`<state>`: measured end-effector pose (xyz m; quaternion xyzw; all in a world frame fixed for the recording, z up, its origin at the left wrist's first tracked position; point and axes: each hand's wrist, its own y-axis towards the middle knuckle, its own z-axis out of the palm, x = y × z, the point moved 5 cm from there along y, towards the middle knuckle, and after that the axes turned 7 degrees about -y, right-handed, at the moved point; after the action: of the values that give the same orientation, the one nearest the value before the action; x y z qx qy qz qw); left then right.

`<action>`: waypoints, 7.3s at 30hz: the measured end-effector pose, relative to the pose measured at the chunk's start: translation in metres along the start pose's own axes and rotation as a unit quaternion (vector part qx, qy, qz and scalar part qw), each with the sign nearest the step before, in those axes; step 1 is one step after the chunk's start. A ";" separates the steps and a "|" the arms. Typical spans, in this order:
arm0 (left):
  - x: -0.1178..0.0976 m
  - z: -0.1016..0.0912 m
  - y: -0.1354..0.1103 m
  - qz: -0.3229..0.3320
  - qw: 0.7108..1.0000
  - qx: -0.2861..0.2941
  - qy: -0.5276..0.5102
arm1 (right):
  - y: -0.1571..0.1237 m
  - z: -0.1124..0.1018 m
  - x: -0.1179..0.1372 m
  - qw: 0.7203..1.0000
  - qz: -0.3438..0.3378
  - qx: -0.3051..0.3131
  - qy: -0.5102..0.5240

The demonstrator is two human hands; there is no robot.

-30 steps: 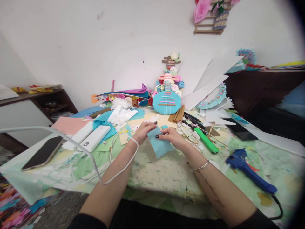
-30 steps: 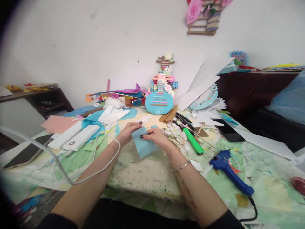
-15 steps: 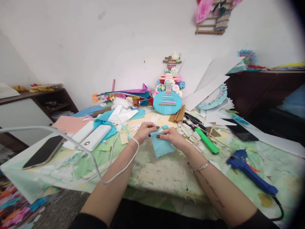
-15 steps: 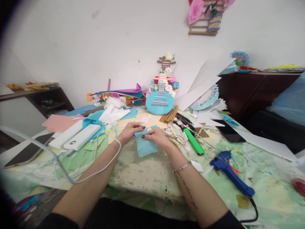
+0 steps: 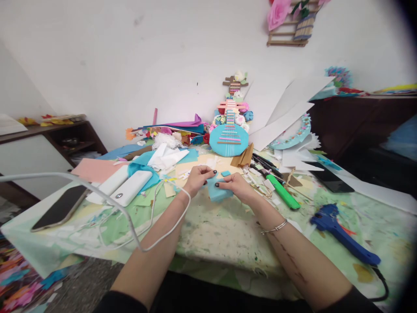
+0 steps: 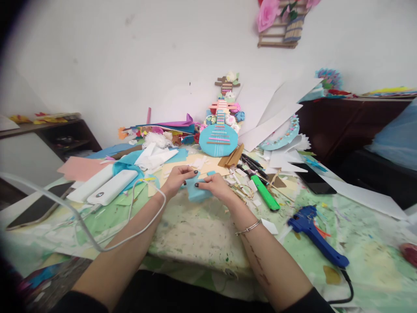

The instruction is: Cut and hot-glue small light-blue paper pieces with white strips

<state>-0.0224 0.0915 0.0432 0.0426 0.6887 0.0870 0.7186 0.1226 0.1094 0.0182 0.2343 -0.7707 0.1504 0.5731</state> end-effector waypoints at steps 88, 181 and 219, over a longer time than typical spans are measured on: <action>0.021 0.011 -0.001 -0.112 0.977 0.030 -0.180 | 0.007 -0.024 -0.003 0.988 -0.027 -0.153 -0.013; -0.008 0.018 -0.012 0.170 0.985 0.006 0.027 | -0.014 -0.020 0.026 0.986 -0.065 -0.078 0.135; -0.010 0.006 -0.013 0.189 0.968 -0.102 0.127 | -0.010 -0.023 0.016 0.964 -0.030 -0.039 0.262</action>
<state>-0.0163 0.0774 0.0505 0.0870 0.7410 0.2963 0.5963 0.1433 0.1096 0.0396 0.1872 -0.5917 0.1595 0.7677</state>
